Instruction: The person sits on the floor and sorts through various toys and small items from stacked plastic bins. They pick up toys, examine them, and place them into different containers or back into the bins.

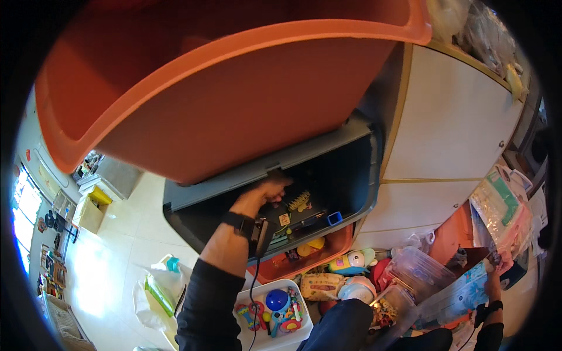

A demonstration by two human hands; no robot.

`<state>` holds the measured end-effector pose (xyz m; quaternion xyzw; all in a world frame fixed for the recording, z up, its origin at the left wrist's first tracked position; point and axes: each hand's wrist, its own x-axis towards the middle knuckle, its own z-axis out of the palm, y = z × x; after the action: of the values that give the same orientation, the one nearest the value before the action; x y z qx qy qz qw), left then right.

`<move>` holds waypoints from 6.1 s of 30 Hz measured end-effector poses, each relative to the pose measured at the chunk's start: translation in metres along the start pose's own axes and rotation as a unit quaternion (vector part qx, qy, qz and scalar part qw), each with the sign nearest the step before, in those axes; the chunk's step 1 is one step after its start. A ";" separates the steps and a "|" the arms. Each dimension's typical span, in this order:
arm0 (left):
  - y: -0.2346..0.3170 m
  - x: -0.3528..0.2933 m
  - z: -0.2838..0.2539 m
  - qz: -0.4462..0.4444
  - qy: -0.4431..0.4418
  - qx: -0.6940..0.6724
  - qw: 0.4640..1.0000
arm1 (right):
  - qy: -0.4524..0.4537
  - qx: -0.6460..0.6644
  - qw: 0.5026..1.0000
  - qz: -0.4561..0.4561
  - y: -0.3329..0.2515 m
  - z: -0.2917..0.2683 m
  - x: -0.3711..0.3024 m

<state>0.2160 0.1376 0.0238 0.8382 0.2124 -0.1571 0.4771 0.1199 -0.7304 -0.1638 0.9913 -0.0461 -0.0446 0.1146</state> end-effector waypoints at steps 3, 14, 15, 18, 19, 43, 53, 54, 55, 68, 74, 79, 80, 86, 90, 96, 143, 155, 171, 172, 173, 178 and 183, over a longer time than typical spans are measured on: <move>-0.025 0.052 -0.006 -0.017 -0.009 0.036 0.999 | 0.113 0.216 0.970 0.004 0.004 0.011 0.005; -0.142 0.185 -0.062 0.111 0.021 0.492 0.863 | -0.008 0.148 0.988 -0.032 0.028 0.013 0.004; -0.142 0.183 -0.066 0.085 0.046 0.451 0.887 | 0.001 0.175 0.984 0.026 0.022 0.011 0.001; -0.135 0.177 -0.071 0.054 0.082 0.409 0.907 | 0.025 0.200 0.980 -0.005 0.009 -0.002 -0.001; -0.134 0.177 -0.071 0.049 0.088 0.408 0.908 | -0.002 0.185 0.983 -0.018 0.009 -0.007 0.001; -0.113 0.297 0.003 0.083 0.132 0.490 0.857 | -0.030 0.377 0.926 0.012 -0.241 -0.110 -0.124; -0.098 0.318 0.011 0.098 0.132 0.495 0.853 | -0.031 0.411 0.911 0.012 -0.241 -0.102 -0.123; -0.097 0.318 0.011 0.098 0.132 0.496 0.853 | -0.040 0.416 0.908 0.021 -0.242 -0.103 -0.122; -0.096 0.319 0.011 0.100 0.131 0.495 0.853 | -0.050 0.422 0.905 0.029 -0.243 -0.103 -0.122; -0.091 0.335 0.026 0.117 0.141 0.492 0.851 | -0.087 0.438 0.894 0.029 -0.249 -0.092 -0.117; -0.089 0.342 0.027 0.123 0.147 0.490 0.850 | -0.099 0.419 0.902 0.016 -0.249 -0.092 -0.114; -0.083 0.335 0.033 0.146 0.137 0.482 0.853 | -0.108 0.426 0.898 0.034 -0.249 -0.088 -0.116; -0.080 0.330 0.035 0.152 0.132 0.475 0.857 | -0.104 0.431 0.895 0.037 -0.249 -0.087 -0.116; -0.063 0.286 0.052 0.249 0.004 0.393 0.885 | -0.108 0.406 0.908 0.009 -0.242 -0.080 -0.115; -0.059 0.270 0.066 0.276 -0.060 0.355 0.891 | -0.116 0.424 0.898 0.011 -0.240 -0.078 -0.115; -0.056 0.250 0.051 0.218 -0.132 0.150 0.955 | -0.107 0.416 0.903 -0.007 -0.239 -0.075 -0.115; 0.056 -0.081 0.098 0.264 -0.128 -0.239 0.926 | 0.051 0.533 0.822 -0.195 -0.269 -0.133 -0.145; -0.028 -0.230 0.314 0.239 -0.307 -0.063 0.919 | -0.067 0.685 0.685 -0.238 -0.314 -0.165 -0.208; -0.092 -0.189 0.265 0.124 -0.235 -0.145 0.953 | -0.033 0.528 0.847 -0.055 -0.249 -0.081 -0.209; -0.096 -0.190 0.263 0.120 -0.222 -0.126 0.959 | -0.034 0.525 0.849 -0.052 -0.248 -0.084 -0.210; -0.099 -0.191 0.263 0.110 -0.213 -0.115 0.964 | -0.042 0.516 0.855 -0.033 -0.243 -0.088 -0.212; -0.111 -0.193 0.268 0.090 -0.196 -0.115 0.970 | 0.110 0.609 0.778 0.110 -0.187 -0.092 -0.240; -0.129 -0.183 0.267 0.102 -0.180 -0.096 0.974 | 0.105 0.635 0.640 0.418 -0.095 -0.019 -0.286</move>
<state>-0.0229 -0.0727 -0.1183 0.7638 0.0503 -0.2349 0.5990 -0.1541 -0.6052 -0.1452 0.6930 -0.4606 0.1532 -0.5330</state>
